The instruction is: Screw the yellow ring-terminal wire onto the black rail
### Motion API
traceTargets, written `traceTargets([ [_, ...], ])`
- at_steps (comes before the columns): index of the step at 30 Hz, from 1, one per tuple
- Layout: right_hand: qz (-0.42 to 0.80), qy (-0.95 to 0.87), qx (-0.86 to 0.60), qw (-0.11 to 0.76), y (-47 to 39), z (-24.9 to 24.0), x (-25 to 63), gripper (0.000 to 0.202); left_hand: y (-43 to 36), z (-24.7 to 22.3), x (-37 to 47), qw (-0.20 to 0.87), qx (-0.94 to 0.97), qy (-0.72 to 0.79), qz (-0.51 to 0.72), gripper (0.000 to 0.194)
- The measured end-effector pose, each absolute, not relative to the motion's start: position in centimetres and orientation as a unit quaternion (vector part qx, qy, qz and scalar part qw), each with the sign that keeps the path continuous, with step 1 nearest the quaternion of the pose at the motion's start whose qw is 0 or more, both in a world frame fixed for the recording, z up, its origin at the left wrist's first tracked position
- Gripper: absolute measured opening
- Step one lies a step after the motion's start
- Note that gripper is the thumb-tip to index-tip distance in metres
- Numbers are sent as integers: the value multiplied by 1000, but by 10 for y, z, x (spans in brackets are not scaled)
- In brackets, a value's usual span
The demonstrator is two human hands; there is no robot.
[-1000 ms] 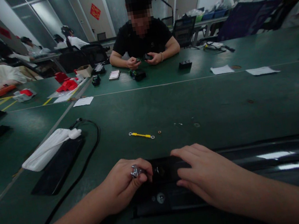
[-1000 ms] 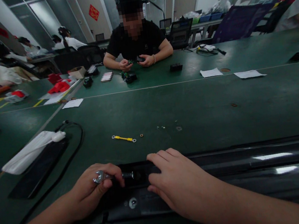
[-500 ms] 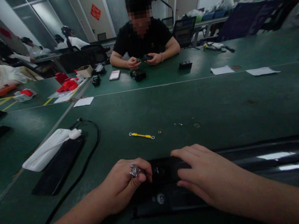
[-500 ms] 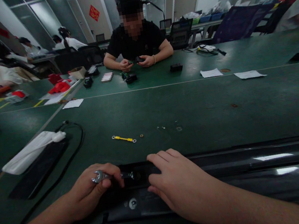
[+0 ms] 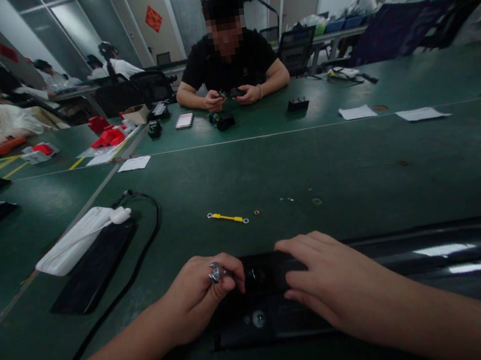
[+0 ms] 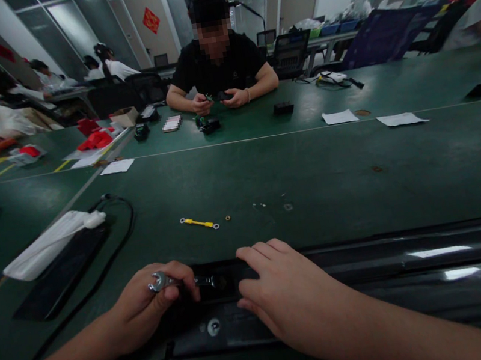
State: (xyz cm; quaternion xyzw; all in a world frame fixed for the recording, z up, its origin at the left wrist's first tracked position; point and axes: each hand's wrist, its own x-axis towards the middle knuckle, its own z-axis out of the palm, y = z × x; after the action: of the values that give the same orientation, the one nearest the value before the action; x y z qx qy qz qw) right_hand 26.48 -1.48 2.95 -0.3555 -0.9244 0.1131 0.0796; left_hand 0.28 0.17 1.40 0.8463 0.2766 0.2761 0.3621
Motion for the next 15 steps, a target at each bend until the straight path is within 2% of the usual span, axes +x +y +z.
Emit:
traceTargets([
  [15,117,-923,-360,72,-15,30,265,15,-4,7,7,397,797,322,321,19],
])
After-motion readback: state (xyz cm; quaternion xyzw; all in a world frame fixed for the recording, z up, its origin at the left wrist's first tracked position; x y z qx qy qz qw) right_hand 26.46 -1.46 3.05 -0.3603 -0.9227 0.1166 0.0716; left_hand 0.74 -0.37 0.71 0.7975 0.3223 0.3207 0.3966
